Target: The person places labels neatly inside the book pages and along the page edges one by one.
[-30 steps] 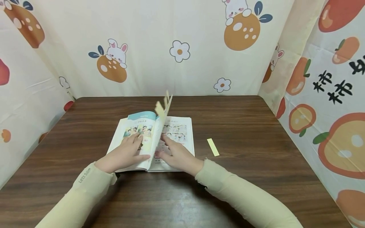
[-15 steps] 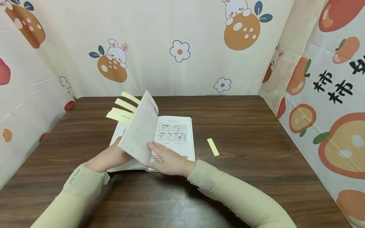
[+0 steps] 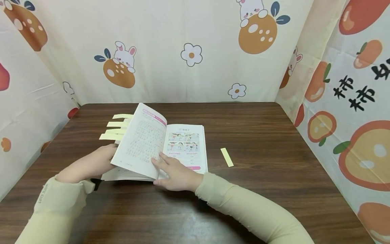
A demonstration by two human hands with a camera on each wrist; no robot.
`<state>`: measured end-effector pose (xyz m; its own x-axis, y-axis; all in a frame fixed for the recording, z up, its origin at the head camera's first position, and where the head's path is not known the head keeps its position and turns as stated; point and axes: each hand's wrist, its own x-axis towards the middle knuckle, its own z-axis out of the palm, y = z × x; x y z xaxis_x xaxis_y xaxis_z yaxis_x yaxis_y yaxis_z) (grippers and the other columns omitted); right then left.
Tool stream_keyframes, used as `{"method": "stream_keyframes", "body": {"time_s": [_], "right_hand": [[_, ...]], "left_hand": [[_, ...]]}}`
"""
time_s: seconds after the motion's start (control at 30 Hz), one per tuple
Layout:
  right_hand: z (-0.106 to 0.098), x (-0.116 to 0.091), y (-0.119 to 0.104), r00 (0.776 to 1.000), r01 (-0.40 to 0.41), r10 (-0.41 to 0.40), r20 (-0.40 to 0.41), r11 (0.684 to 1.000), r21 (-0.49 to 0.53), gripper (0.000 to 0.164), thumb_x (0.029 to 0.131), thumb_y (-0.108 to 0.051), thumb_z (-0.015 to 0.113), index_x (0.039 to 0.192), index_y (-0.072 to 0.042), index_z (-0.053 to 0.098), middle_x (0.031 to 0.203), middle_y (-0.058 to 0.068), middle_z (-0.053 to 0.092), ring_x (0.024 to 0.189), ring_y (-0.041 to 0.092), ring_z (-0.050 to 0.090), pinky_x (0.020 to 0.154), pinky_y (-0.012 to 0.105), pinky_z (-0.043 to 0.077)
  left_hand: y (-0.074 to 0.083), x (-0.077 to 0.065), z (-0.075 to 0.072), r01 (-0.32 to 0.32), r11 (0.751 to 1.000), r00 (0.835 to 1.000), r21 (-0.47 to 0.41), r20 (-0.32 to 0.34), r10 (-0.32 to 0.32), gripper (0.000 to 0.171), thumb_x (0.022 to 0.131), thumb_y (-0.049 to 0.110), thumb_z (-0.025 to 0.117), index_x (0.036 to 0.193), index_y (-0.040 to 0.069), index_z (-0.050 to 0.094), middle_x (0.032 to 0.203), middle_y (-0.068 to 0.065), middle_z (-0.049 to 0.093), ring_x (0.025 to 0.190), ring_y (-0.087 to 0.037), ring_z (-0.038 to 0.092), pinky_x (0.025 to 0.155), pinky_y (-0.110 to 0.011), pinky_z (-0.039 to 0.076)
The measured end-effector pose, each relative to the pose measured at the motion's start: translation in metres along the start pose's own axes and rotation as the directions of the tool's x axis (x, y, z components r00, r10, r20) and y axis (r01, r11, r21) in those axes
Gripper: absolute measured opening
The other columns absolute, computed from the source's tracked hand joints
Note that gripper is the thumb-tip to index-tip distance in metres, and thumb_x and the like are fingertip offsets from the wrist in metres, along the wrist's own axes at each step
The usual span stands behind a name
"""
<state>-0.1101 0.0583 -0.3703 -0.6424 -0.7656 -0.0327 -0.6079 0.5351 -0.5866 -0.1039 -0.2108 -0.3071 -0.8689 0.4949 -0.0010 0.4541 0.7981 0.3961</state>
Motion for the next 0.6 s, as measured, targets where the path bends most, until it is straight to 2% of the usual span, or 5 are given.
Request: {"method": "stream_keyframes", "body": {"time_s": [0.13, 0.3, 0.4, 0.5, 0.6], "right_hand": [[0.001, 0.001, -0.003, 1.000, 0.003, -0.003, 0.001, 0.999, -0.036, 0.072, 0.094, -0.031, 0.067, 0.155, -0.012, 0.034, 0.162, 0.023, 0.021, 0.146, 0.042, 0.030, 0.119, 0.050, 0.028], [0.003, 0.002, -0.005, 1.000, 0.002, -0.002, -0.002, 0.997, -0.071, 0.072, 0.093, -0.031, 0.068, 0.155, -0.012, 0.035, 0.162, 0.023, 0.021, 0.146, 0.043, 0.030, 0.118, 0.051, 0.028], [0.003, 0.003, -0.006, 1.000, -0.006, 0.005, -0.007, 0.995, -0.097, 0.072, 0.093, -0.032, 0.069, 0.154, -0.012, 0.036, 0.162, 0.023, 0.021, 0.145, 0.043, 0.032, 0.118, 0.050, 0.029], [0.003, 0.003, -0.007, 1.000, -0.021, 0.020, -0.005, 0.994, -0.109, 0.072, 0.093, -0.034, 0.069, 0.154, -0.014, 0.036, 0.163, 0.021, 0.021, 0.145, 0.043, 0.032, 0.118, 0.049, 0.030], [0.003, 0.003, -0.008, 0.999, -0.033, 0.033, 0.002, 0.993, -0.112, 0.072, 0.093, -0.036, 0.069, 0.154, -0.017, 0.037, 0.164, 0.019, 0.020, 0.146, 0.043, 0.031, 0.118, 0.048, 0.029]], "left_hand": [[0.000, -0.007, -0.014, 0.143, 0.989, 0.989, 0.029, 0.038, -0.144, 0.021, 0.095, 0.008, 0.058, 0.107, 0.011, 0.075, 0.100, -0.006, 0.073, 0.077, -0.015, 0.052, 0.069, -0.031, 0.044], [0.007, -0.012, -0.025, 0.291, 0.955, 0.956, 0.061, 0.032, -0.293, 0.023, 0.093, 0.004, 0.053, 0.098, 0.007, 0.075, 0.087, -0.009, 0.069, 0.073, -0.019, 0.049, 0.065, -0.032, 0.041], [0.013, -0.012, -0.027, 0.373, 0.926, 0.927, 0.062, 0.018, -0.375, 0.026, 0.092, 0.005, 0.047, 0.084, 0.008, 0.072, 0.070, -0.005, 0.054, 0.067, -0.018, 0.045, 0.059, -0.030, 0.037], [0.018, -0.010, -0.026, 0.425, 0.902, 0.905, 0.074, -0.065, -0.421, 0.030, 0.088, 0.003, 0.041, 0.064, 0.009, 0.057, 0.060, -0.002, 0.038, 0.059, -0.017, 0.037, 0.053, -0.029, 0.031], [0.028, -0.006, -0.020, 0.453, 0.884, 0.880, 0.119, -0.220, -0.421, 0.029, 0.090, 0.005, 0.044, 0.065, 0.005, 0.058, 0.059, -0.008, 0.045, 0.055, -0.022, 0.042, 0.048, -0.034, 0.036]]}}
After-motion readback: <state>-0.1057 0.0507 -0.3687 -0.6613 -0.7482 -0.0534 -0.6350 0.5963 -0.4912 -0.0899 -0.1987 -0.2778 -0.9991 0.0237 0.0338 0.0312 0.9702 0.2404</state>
